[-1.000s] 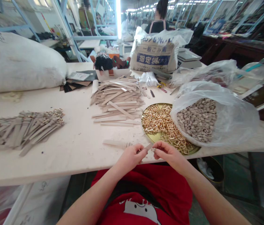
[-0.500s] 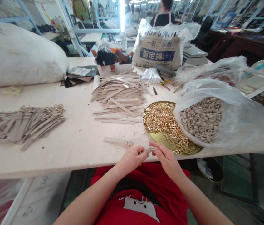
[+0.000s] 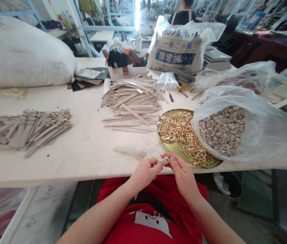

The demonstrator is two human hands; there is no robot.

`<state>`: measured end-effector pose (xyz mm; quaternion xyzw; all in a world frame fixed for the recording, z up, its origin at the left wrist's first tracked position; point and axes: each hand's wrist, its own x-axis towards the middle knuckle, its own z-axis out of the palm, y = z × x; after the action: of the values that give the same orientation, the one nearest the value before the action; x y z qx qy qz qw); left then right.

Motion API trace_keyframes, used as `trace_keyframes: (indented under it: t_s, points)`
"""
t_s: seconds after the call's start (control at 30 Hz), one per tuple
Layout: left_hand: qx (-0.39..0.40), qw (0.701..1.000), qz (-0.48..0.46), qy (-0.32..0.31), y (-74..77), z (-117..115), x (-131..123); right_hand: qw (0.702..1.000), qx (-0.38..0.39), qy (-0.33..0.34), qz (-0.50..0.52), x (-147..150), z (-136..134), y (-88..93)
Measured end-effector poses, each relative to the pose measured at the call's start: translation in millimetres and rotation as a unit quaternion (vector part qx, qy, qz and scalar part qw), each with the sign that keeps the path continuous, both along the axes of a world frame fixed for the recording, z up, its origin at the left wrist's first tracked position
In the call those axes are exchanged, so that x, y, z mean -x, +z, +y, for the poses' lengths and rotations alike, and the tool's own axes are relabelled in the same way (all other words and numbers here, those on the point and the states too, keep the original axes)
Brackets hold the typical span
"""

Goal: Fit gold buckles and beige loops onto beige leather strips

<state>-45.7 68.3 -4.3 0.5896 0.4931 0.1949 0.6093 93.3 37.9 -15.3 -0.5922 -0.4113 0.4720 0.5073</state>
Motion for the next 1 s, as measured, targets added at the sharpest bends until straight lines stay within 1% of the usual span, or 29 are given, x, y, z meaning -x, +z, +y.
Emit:
trace_keyframes:
  t_s: [0.07, 0.13, 0.23, 0.3, 0.4, 0.47, 0.5, 0.6, 0.67, 0.77, 0.83, 0.9, 0.97, 1.0]
  points:
    - [-0.014, 1.000, 0.010, 0.009, -1.5, -1, -1, 0.997, 0.007, -0.031, 0.071, 7, -2, -6.3]
    - [-0.030, 0.999, 0.017, 0.022, -2.4, -3, -2, 0.987, 0.010, -0.065, 0.148, 14, -3, -11.7]
    - [-0.060, 0.997, 0.033, 0.033, -3.0, -6, -5, 0.973, 0.007, -0.103, 0.206, 18, -5, -16.6]
    - [-0.081, 0.995, 0.053, 0.015, -3.1, -5, -4, 0.975, 0.017, -0.089, 0.202, 16, -6, -17.7]
    - [-0.094, 0.991, 0.081, -0.048, -2.1, -2, 0, 0.983, 0.061, -0.010, 0.172, 5, -7, -17.0]
    - [-0.090, 0.990, 0.081, -0.070, -0.3, -1, 2, 0.984, 0.078, 0.022, 0.157, -1, -6, -16.2]
    - [-0.086, 0.992, 0.072, -0.064, 0.5, -2, 3, 0.984, 0.077, 0.021, 0.157, -2, -5, -16.2]
    - [-0.075, 0.997, 0.026, -0.022, 1.3, -5, 3, 0.982, 0.063, 0.004, 0.180, 2, -5, -17.5]
    - [-0.069, 0.998, 0.001, -0.006, -0.5, -7, 3, 0.980, 0.060, 0.020, 0.189, 8, -7, -18.5]
    - [-0.053, 0.998, -0.021, -0.002, -4.2, -6, 5, 0.981, 0.055, 0.052, 0.180, 14, -10, -17.8]
    - [-0.027, 0.999, -0.035, 0.003, -5.4, -5, 6, 0.981, 0.042, 0.038, 0.185, 13, -11, -16.0]
    - [-0.006, 0.999, -0.041, 0.007, -4.8, -4, 6, 0.977, 0.034, 0.007, 0.208, 11, -11, -14.1]
    - [0.002, 0.999, -0.035, 0.012, -3.1, -4, 6, 0.971, 0.042, -0.011, 0.235, 9, -9, -13.1]
    - [0.004, 0.999, -0.031, 0.016, -2.3, -5, 5, 0.967, 0.051, -0.008, 0.248, 9, -9, -13.0]
